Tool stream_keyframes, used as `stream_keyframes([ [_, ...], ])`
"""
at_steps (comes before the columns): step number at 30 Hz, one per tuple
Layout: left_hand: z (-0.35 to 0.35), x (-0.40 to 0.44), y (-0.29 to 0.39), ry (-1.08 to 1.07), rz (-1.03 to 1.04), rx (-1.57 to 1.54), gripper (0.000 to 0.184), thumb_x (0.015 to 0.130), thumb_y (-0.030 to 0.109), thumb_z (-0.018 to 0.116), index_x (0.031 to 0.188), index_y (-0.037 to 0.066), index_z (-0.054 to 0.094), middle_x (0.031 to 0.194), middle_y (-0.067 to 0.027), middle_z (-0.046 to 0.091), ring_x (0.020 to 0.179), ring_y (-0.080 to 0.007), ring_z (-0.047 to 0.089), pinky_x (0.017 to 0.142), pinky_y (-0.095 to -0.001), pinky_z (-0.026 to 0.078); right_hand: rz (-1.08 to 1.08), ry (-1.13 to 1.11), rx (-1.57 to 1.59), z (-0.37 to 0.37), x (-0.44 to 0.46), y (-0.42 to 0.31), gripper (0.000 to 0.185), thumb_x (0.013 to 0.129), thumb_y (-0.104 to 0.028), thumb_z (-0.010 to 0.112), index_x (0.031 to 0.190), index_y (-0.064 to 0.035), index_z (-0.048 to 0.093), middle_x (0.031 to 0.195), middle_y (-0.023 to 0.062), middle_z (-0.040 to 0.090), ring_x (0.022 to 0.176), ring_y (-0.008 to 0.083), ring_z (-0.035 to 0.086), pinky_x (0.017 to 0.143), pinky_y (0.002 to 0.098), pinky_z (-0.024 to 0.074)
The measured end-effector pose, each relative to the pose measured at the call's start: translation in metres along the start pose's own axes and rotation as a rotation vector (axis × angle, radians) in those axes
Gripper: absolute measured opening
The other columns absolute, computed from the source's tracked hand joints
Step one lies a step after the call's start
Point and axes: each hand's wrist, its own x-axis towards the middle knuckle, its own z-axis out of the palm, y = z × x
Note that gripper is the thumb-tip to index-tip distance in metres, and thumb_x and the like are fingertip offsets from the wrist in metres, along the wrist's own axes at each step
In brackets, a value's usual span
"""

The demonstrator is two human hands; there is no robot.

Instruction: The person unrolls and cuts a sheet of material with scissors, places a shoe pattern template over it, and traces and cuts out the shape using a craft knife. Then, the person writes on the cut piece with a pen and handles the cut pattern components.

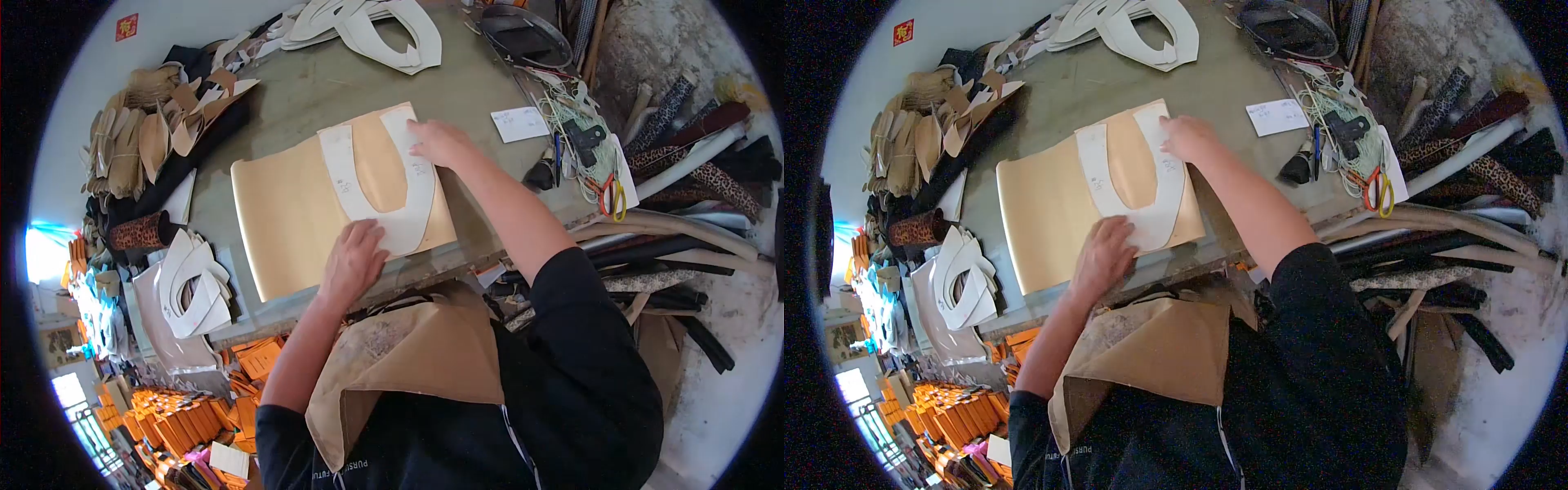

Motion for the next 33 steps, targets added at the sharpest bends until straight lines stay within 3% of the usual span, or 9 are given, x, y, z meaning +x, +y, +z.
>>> stream_keyframes([
  [2,-0.007,0.023,0.000,-0.102,-0.067,-0.068,0.043,0.082,0.023,0.082,0.118,0.004,0.067,0.120,-0.0168,0.062,0.117,-0.0399,0.059,0.100,-0.0496,0.050,-0.010,0.033,0.035,-0.002,-0.008,-0.004,0.059,0.095,-0.033,0.070,0.150,-0.0187,0.054,0.137,0.0216,0.062,0.127,0.0388,0.060,0.103,0.0487,0.0510],
  [3,-0.003,0.034,-0.005,-0.137,-0.035,0.060,0.055,0.080,0.036,0.084,0.123,0.006,0.065,0.112,-0.0152,0.062,0.107,-0.0386,0.062,0.092,-0.0488,0.053,-0.016,0.036,0.030,0.001,-0.014,-0.005,0.059,0.095,-0.033,0.070,0.150,-0.0187,0.054,0.137,0.0216,0.062,0.127,0.0388,0.060,0.103,0.0487,0.0510],
  [6,0.001,0.066,0.007,-0.234,-0.152,0.130,0.076,0.077,0.049,0.085,0.141,0.017,0.057,0.113,-0.0173,0.061,0.105,-0.0395,0.065,0.090,-0.0504,0.055,-0.003,0.098,0.083,0.018,-0.048,-0.005,0.054,0.093,-0.029,0.070,0.145,-0.0169,0.060,0.139,0.0202,0.059,0.132,0.0382,0.055,0.106,0.0464,0.0490],
  [7,-0.002,0.073,0.009,-0.235,-0.154,0.127,0.076,0.077,0.049,0.085,0.141,0.017,0.057,0.113,-0.0173,0.061,0.105,-0.0395,0.065,0.090,-0.0504,0.055,-0.100,0.103,0.104,0.020,-0.066,-0.002,0.052,0.091,-0.026,0.070,0.142,-0.0158,0.061,0.139,0.0187,0.058,0.133,0.0375,0.053,0.107,0.0467,0.0465],
  [9,-0.011,0.088,0.012,-0.449,-0.181,0.135,0.091,0.075,0.056,0.085,0.154,0.035,0.045,0.118,-0.0199,0.060,0.106,-0.0405,0.066,0.092,-0.0521,0.055,-0.196,0.102,0.123,0.026,-0.110,0.001,0.051,0.090,-0.023,0.071,0.139,-0.0147,0.063,0.139,0.0172,0.057,0.134,0.0368,0.051,0.109,0.0470,0.0441],
  [12,-0.014,0.097,0.012,-0.569,-0.215,0.131,0.096,0.076,0.057,0.084,0.158,0.047,0.036,0.124,-0.0214,0.058,0.111,-0.0419,0.066,0.098,-0.0522,0.053,-0.458,0.270,0.095,0.043,-0.167,0.001,0.046,0.086,-0.020,0.075,0.131,-0.0144,0.067,0.134,0.0137,0.057,0.131,0.0342,0.051,0.110,0.0482,0.0413],
  [14,-0.016,0.103,0.010,-0.610,-0.236,0.113,0.095,0.076,0.059,0.083,0.158,0.047,0.036,0.126,-0.0217,0.057,0.114,-0.0427,0.065,0.100,-0.0519,0.053,-0.627,0.353,0.041,0.050,-0.181,0.001,0.036,0.085,-0.018,0.076,0.120,-0.0131,0.069,0.128,0.0125,0.058,0.125,0.0344,0.054,0.108,0.0486,0.0418],
  [20,-0.016,0.109,0.007,-0.685,-0.244,0.115,0.097,0.077,0.063,0.082,0.160,0.049,0.032,0.133,-0.0220,0.054,0.119,-0.0442,0.063,0.105,-0.0507,0.050,-0.606,0.427,0.143,0.070,-0.172,0.000,0.012,0.088,-0.012,0.070,0.099,-0.0102,0.064,0.117,0.0079,0.061,0.118,0.0301,0.056,0.103,0.0463,0.0410],
  [33,-0.020,0.114,0.008,-0.726,-0.235,0.110,0.102,0.076,0.064,0.082,0.162,0.046,0.029,0.132,-0.0250,0.054,0.119,-0.0462,0.063,0.103,-0.0513,0.051,-0.534,0.438,0.315,0.068,-0.168,-0.007,0.009,0.091,-0.015,0.070,0.096,-0.0099,0.064,0.112,0.0061,0.060,0.111,0.0289,0.056,0.097,0.0462,0.0414],
])
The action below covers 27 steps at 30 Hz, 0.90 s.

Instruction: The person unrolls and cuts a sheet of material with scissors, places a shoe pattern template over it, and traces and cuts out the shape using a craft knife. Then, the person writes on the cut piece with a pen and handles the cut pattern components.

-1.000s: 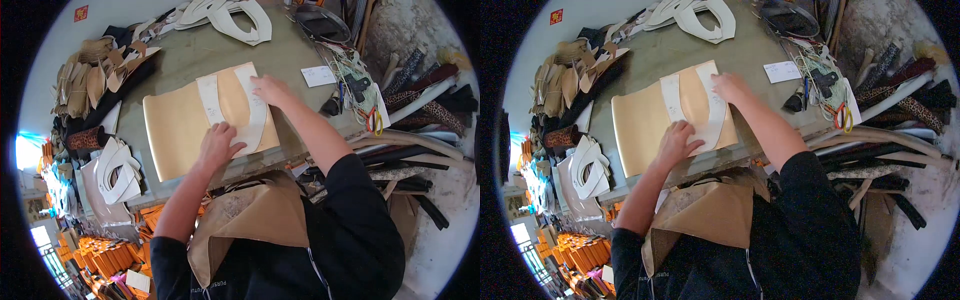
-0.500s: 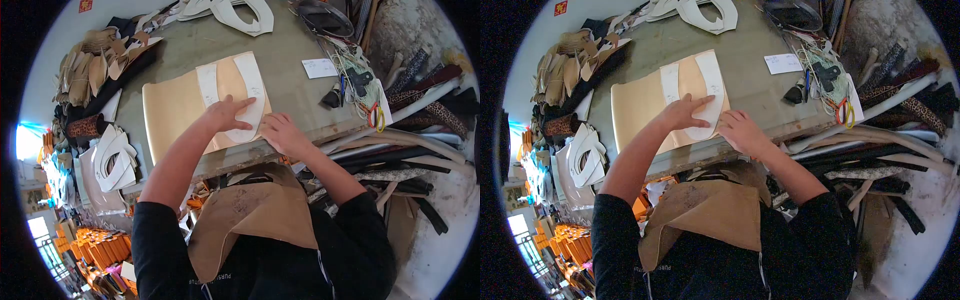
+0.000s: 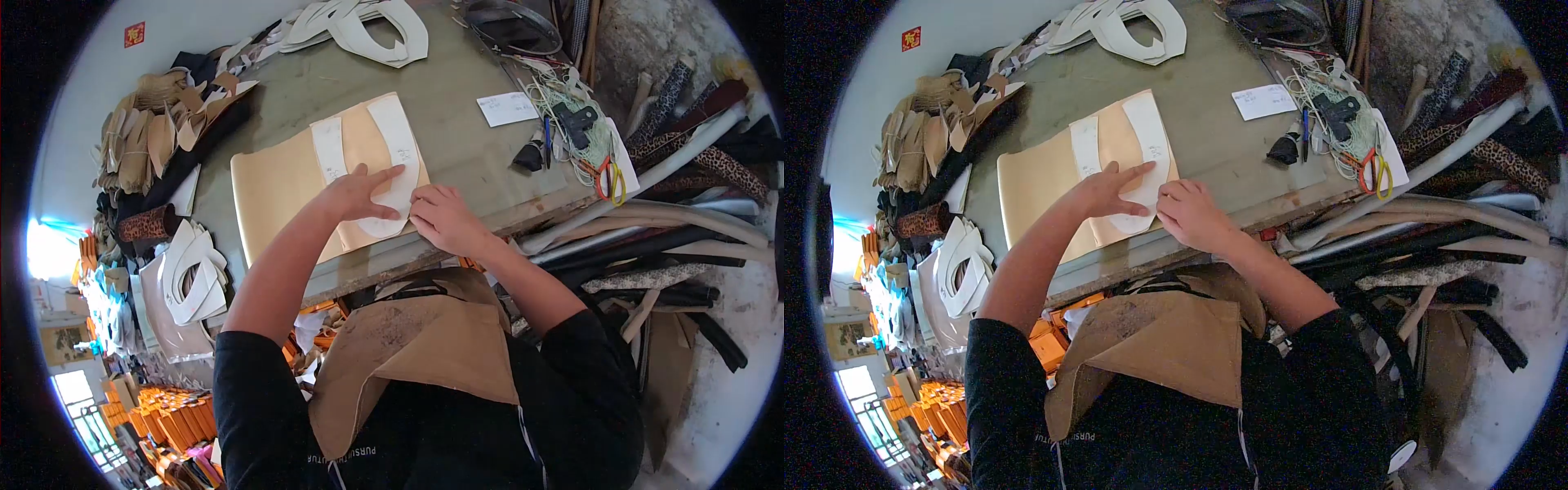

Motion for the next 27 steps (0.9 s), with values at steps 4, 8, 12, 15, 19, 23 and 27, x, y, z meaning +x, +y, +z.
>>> stream_keyframes([
  [4,0.002,-0.002,0.003,0.022,-0.012,0.048,0.101,0.076,0.063,0.082,0.161,0.046,0.031,0.129,-0.0243,0.055,0.115,-0.0453,0.065,0.099,-0.0507,0.052,-0.028,-0.042,0.008,-0.005,0.004,0.006,0.009,0.090,-0.017,0.069,0.092,-0.0088,0.065,0.109,0.0062,0.061,0.110,0.0291,0.056,0.097,0.0466,0.0414],
  [8,-0.003,-0.005,0.012,0.076,-0.035,0.030,0.086,0.079,0.058,0.081,0.155,0.042,0.045,0.119,-0.0200,0.060,0.116,-0.0422,0.064,0.098,-0.0502,0.051,0.037,-0.032,0.062,-0.021,0.037,0.032,0.012,0.090,-0.018,0.069,0.090,-0.0066,0.066,0.101,0.0078,0.063,0.105,0.0302,0.058,0.094,0.0467,0.0437],
  [12,0.009,0.017,-0.001,0.381,0.243,0.186,0.061,0.083,0.043,0.080,0.139,0.024,0.063,0.126,-0.0126,0.061,0.130,-0.0355,0.053,0.108,-0.0501,0.041,0.063,0.026,0.071,-0.034,0.082,0.075,0.010,0.091,-0.014,0.069,0.094,-0.0045,0.067,0.101,0.0114,0.066,0.102,0.0330,0.062,0.089,0.0445,0.0478],
  [15,0.025,0.041,-0.007,0.566,0.358,0.223,0.055,0.083,0.039,0.080,0.130,0.013,0.065,0.141,-0.0094,0.058,0.138,-0.0319,0.048,0.112,-0.0508,0.039,0.102,-0.003,0.172,-0.041,0.116,0.103,0.011,0.092,-0.012,0.067,0.098,-0.0022,0.068,0.100,0.0145,0.067,0.100,0.0347,0.063,0.088,0.0443,0.0505],
  [19,0.009,0.053,-0.001,0.587,0.229,0.099,0.059,0.085,0.041,0.078,0.133,0.010,0.062,0.144,-0.0085,0.058,0.141,-0.0294,0.047,0.117,-0.0516,0.036,0.179,0.059,0.212,-0.025,0.153,0.129,0.015,0.088,-0.009,0.068,0.101,-0.0019,0.067,0.098,0.0154,0.065,0.098,0.0378,0.063,0.085,0.0482,0.0508],
  [23,0.001,0.079,-0.007,0.628,0.173,0.067,0.060,0.088,0.043,0.075,0.135,0.008,0.061,0.142,-0.0079,0.059,0.139,-0.0272,0.049,0.117,-0.0500,0.037,0.191,0.164,0.109,-0.006,0.184,0.140,0.028,0.087,-0.009,0.068,0.114,-0.0033,0.066,0.107,0.0168,0.064,0.102,0.0388,0.061,0.089,0.0494,0.0493],
  [27,0.002,0.096,-0.016,0.668,0.151,-0.033,0.059,0.089,0.040,0.075,0.135,0.006,0.062,0.139,-0.0102,0.061,0.135,-0.0273,0.054,0.115,-0.0476,0.039,0.304,0.122,0.058,0.006,0.191,0.148,0.029,0.086,-0.008,0.068,0.115,-0.0047,0.065,0.110,0.0152,0.062,0.103,0.0379,0.059,0.091,0.0492,0.0474],
])
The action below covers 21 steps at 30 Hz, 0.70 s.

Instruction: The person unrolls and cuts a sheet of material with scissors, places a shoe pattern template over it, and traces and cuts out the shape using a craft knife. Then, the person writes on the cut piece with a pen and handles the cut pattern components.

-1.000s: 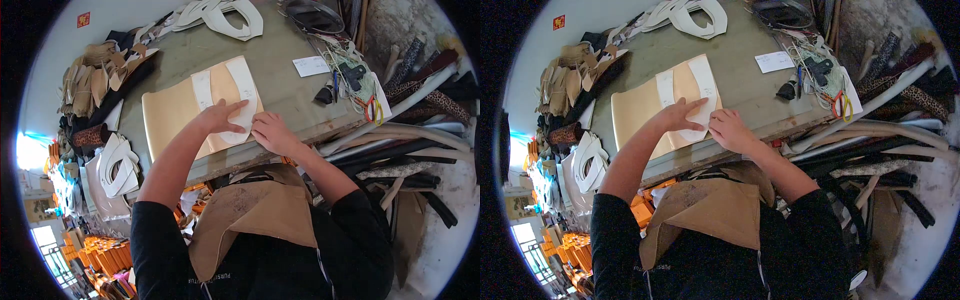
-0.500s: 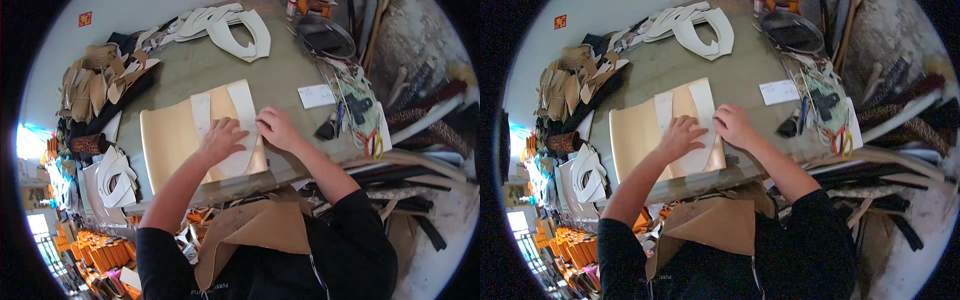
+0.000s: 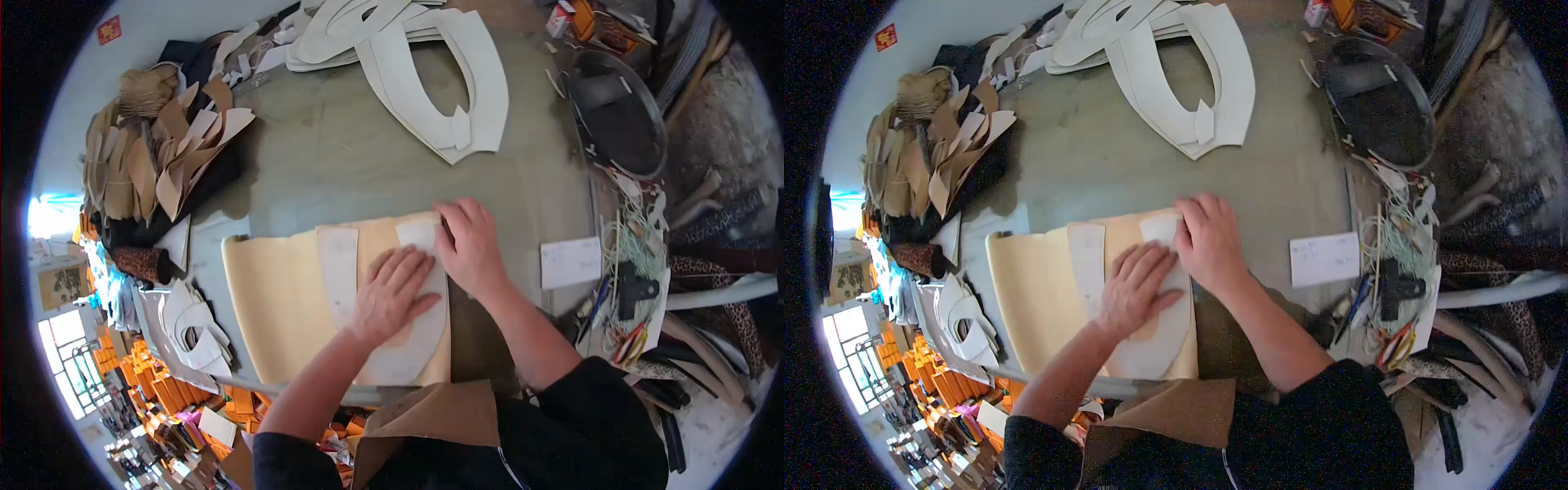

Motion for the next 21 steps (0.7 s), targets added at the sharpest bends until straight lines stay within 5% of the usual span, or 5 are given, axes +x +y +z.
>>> stream_keyframes([
  [7,-0.001,0.003,-0.002,-0.057,-0.040,-0.030,0.055,0.089,0.040,0.077,0.134,0.010,0.067,0.136,-0.0059,0.062,0.132,-0.0227,0.057,0.112,-0.0442,0.041,0.010,-0.105,-0.073,-0.002,-0.004,0.001,0.034,0.078,-0.004,0.072,0.111,-0.0116,0.069,0.105,0.0085,0.058,0.100,0.0318,0.055,0.090,0.0457,0.0442],
  [21,0.002,-0.001,-0.005,-0.060,-0.043,-0.049,0.047,0.090,0.041,0.077,0.127,0.012,0.071,0.138,-0.0026,0.062,0.134,-0.0194,0.056,0.113,-0.0432,0.040,0.029,-0.138,-0.041,-0.003,0.014,-0.013,0.029,0.081,-0.006,0.073,0.109,-0.0091,0.068,0.111,0.0074,0.059,0.103,0.0305,0.055,0.091,0.0463,0.0425],
])
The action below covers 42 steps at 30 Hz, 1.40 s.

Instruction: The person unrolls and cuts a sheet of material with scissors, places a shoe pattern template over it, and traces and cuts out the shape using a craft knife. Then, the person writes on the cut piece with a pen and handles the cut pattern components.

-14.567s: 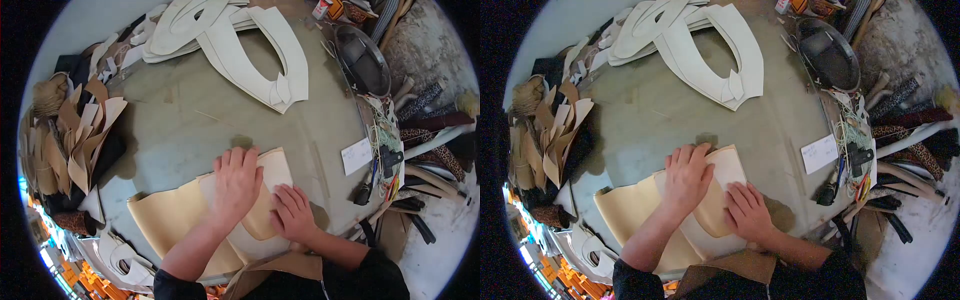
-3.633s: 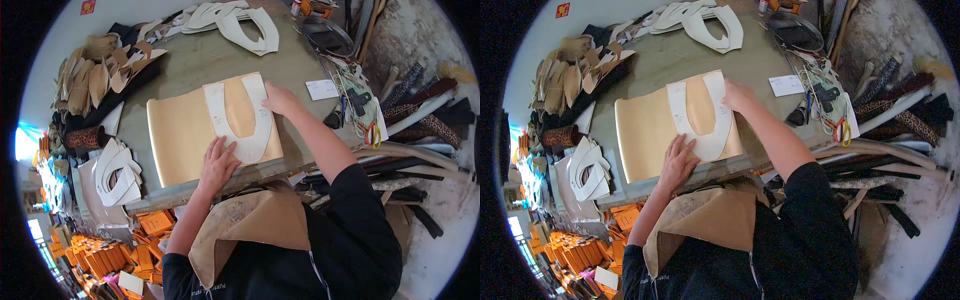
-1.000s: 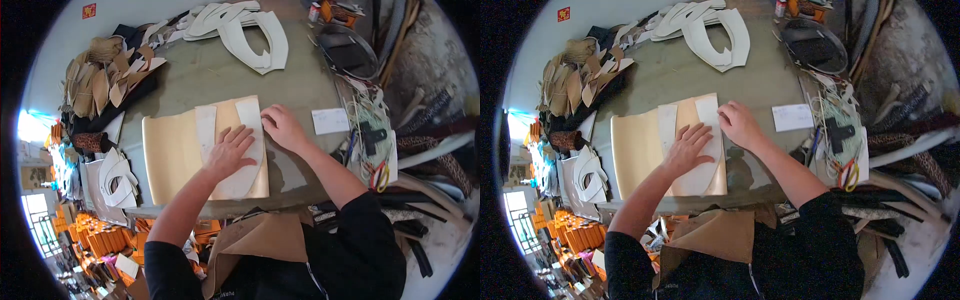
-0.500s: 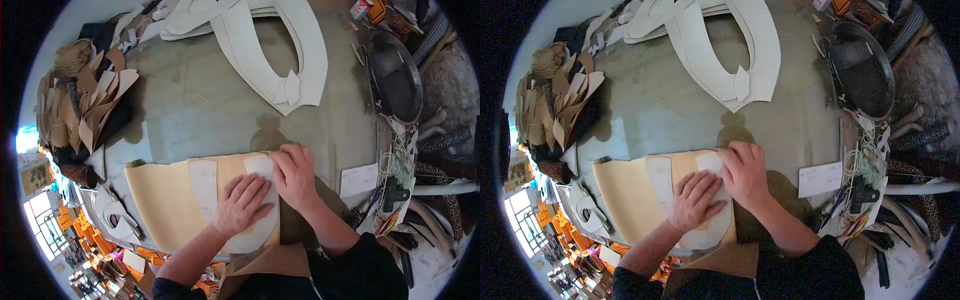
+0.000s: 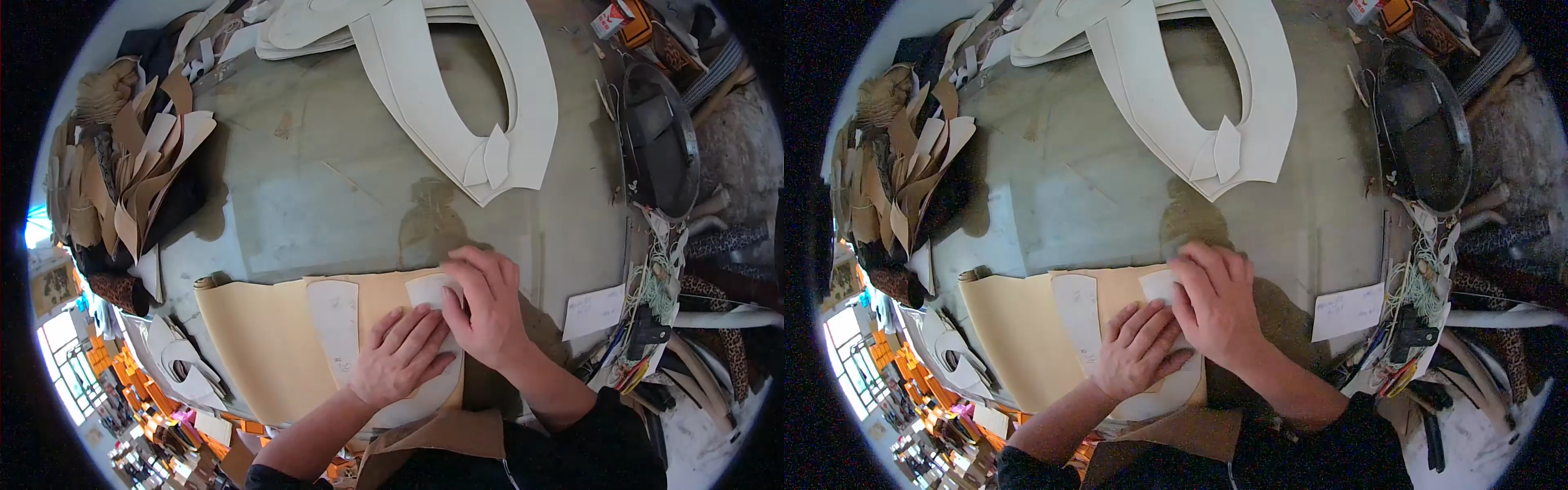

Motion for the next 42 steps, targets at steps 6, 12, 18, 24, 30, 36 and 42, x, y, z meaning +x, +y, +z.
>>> stream_keyframes([
  [6,0.002,-0.002,0.000,-0.007,-0.006,0.020,0.048,0.092,0.044,0.074,0.129,0.014,0.070,0.138,-0.0019,0.061,0.134,-0.0181,0.055,0.113,-0.0430,0.040,-0.021,-0.130,-0.035,0.000,0.006,0.006,0.024,0.083,-0.007,0.072,0.106,-0.0100,0.067,0.111,0.0068,0.058,0.105,0.0304,0.054,0.090,0.0466,0.0403],
  [12,0.002,-0.001,-0.001,-0.024,-0.011,-0.004,0.046,0.093,0.043,0.072,0.131,0.016,0.070,0.139,-0.0013,0.061,0.133,-0.0170,0.056,0.113,-0.0421,0.041,-0.043,-0.263,-0.030,-0.010,0.019,0.011,0.021,0.082,-0.005,0.071,0.102,-0.0104,0.067,0.109,0.0068,0.057,0.104,0.0305,0.053,0.090,0.0450,0.0413],
  [18,0.002,-0.001,-0.002,0.001,-0.004,-0.024,0.052,0.088,0.043,0.079,0.130,0.015,0.071,0.134,-0.0005,0.065,0.130,-0.0189,0.057,0.110,-0.0434,0.042,-0.263,-0.344,-0.054,-0.025,0.018,0.031,0.029,0.076,-0.008,0.073,0.105,-0.0103,0.070,0.117,0.0070,0.059,0.108,0.0293,0.055,0.092,0.0412,0.0478],
  [24,0.002,-0.003,-0.002,-0.041,-0.007,-0.028,0.048,0.096,0.042,0.070,0.135,0.015,0.067,0.140,-0.0025,0.060,0.133,-0.0181,0.056,0.114,-0.0430,0.041,-0.337,-0.313,-0.070,-0.024,0.011,0.031,0.035,0.076,-0.010,0.074,0.111,-0.0094,0.071,0.123,0.0085,0.060,0.110,0.0301,0.055,0.093,0.0440,0.0478],
  [30,0.004,-0.005,-0.002,0.029,0.004,-0.051,0.046,0.089,0.042,0.077,0.124,0.014,0.072,0.134,-0.0044,0.064,0.129,-0.0222,0.058,0.112,-0.0468,0.041,-0.285,-0.292,-0.166,-0.019,0.004,0.007,0.038,0.079,-0.009,0.076,0.115,-0.0051,0.068,0.124,0.0107,0.060,0.111,0.0319,0.055,0.093,0.0473,0.0471],
  [36,0.007,-0.022,-0.005,0.005,0.013,-0.128,0.033,0.092,0.034,0.068,0.118,0.015,0.071,0.126,-0.0046,0.063,0.124,-0.0225,0.059,0.109,-0.0452,0.044,-0.341,-0.395,0.273,0.020,0.030,-0.035,0.035,0.085,-0.003,0.072,0.120,-0.0014,0.067,0.123,0.0159,0.061,0.106,0.0345,0.062,0.090,0.0423,0.0527],
  [42,0.008,-0.025,-0.013,0.080,0.141,-0.140,0.030,0.086,0.030,0.073,0.111,0.014,0.072,0.115,-0.0043,0.067,0.117,-0.0241,0.062,0.102,-0.0442,0.047,-0.228,-0.412,0.084,0.070,0.052,-0.059,0.051,0.084,-0.014,0.078,0.131,-0.0035,0.063,0.124,0.0140,0.057,0.115,0.0360,0.053,0.101,0.0470,0.0438],
])
